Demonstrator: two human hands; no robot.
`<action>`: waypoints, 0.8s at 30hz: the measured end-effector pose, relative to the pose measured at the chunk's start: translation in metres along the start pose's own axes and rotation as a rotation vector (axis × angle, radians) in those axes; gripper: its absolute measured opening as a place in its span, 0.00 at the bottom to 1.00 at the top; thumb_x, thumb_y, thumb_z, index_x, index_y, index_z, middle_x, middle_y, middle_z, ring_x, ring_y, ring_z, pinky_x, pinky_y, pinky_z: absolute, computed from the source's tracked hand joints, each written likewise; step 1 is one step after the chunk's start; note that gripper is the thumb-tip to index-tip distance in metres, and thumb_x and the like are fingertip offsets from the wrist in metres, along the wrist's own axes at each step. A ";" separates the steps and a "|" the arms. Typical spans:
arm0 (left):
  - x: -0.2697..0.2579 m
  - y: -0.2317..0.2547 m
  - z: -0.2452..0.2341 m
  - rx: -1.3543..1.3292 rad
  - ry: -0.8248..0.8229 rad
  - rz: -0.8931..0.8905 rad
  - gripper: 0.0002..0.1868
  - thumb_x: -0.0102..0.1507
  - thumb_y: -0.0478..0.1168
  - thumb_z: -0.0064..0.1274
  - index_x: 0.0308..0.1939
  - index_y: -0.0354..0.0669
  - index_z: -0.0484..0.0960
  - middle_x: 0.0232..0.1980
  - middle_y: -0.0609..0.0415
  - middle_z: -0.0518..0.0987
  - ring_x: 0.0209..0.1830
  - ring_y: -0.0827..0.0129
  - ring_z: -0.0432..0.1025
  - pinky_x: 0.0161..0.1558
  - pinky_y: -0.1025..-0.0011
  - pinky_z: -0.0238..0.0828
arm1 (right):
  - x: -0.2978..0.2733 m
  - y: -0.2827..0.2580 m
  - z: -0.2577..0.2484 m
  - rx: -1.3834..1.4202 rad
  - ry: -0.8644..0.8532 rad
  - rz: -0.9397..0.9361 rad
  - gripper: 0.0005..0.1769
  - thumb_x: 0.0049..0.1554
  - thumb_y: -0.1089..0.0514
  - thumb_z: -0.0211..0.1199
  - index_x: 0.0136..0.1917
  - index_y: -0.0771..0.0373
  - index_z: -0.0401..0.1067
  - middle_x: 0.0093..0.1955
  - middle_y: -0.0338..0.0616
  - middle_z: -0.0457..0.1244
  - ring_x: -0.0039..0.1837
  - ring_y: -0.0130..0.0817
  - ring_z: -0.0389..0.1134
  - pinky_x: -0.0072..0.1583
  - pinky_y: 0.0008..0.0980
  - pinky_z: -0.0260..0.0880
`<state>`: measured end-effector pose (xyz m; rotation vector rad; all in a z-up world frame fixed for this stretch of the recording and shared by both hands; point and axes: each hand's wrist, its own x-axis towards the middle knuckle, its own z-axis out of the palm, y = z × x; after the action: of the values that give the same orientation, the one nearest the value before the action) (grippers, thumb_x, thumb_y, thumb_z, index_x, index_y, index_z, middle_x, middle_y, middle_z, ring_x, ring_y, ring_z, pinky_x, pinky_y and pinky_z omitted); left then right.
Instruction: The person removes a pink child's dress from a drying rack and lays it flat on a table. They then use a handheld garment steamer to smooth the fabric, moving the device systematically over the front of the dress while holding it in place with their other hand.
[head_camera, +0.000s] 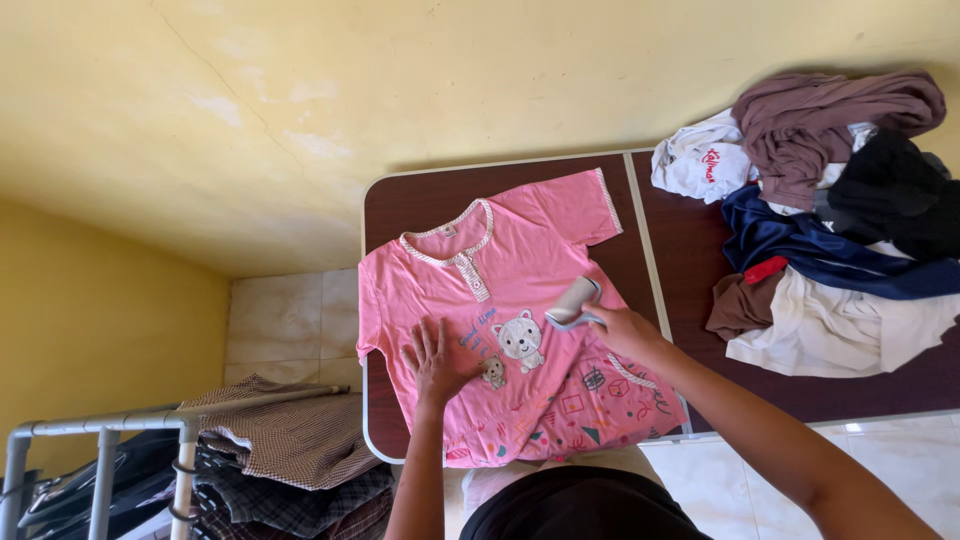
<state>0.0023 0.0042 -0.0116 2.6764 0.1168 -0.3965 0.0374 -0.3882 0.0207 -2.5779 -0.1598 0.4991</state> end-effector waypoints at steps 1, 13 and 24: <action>0.000 -0.001 0.000 0.002 0.004 0.000 0.77 0.41 0.74 0.70 0.81 0.54 0.39 0.84 0.39 0.34 0.84 0.42 0.26 0.75 0.36 0.21 | 0.018 -0.008 0.007 0.016 0.060 -0.036 0.25 0.60 0.49 0.58 0.70 0.46 0.70 0.36 0.53 0.69 0.32 0.46 0.71 0.37 0.47 0.70; -0.002 0.009 -0.012 -0.028 0.009 -0.037 0.76 0.41 0.70 0.72 0.82 0.55 0.42 0.85 0.41 0.36 0.85 0.44 0.27 0.76 0.37 0.21 | 0.182 -0.086 0.025 -0.092 0.089 -0.012 0.28 0.63 0.48 0.54 0.76 0.50 0.62 0.45 0.60 0.70 0.46 0.56 0.73 0.48 0.54 0.74; 0.016 0.004 -0.031 -0.011 -0.011 -0.048 0.78 0.37 0.70 0.73 0.81 0.54 0.43 0.85 0.42 0.36 0.85 0.48 0.26 0.77 0.41 0.21 | 0.072 -0.061 0.054 -0.065 0.078 0.113 0.28 0.63 0.48 0.51 0.74 0.56 0.58 0.41 0.65 0.69 0.45 0.63 0.73 0.47 0.59 0.73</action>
<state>0.0262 0.0136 0.0119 2.6647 0.1795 -0.4236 0.0825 -0.2957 -0.0154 -2.6764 -0.0041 0.4401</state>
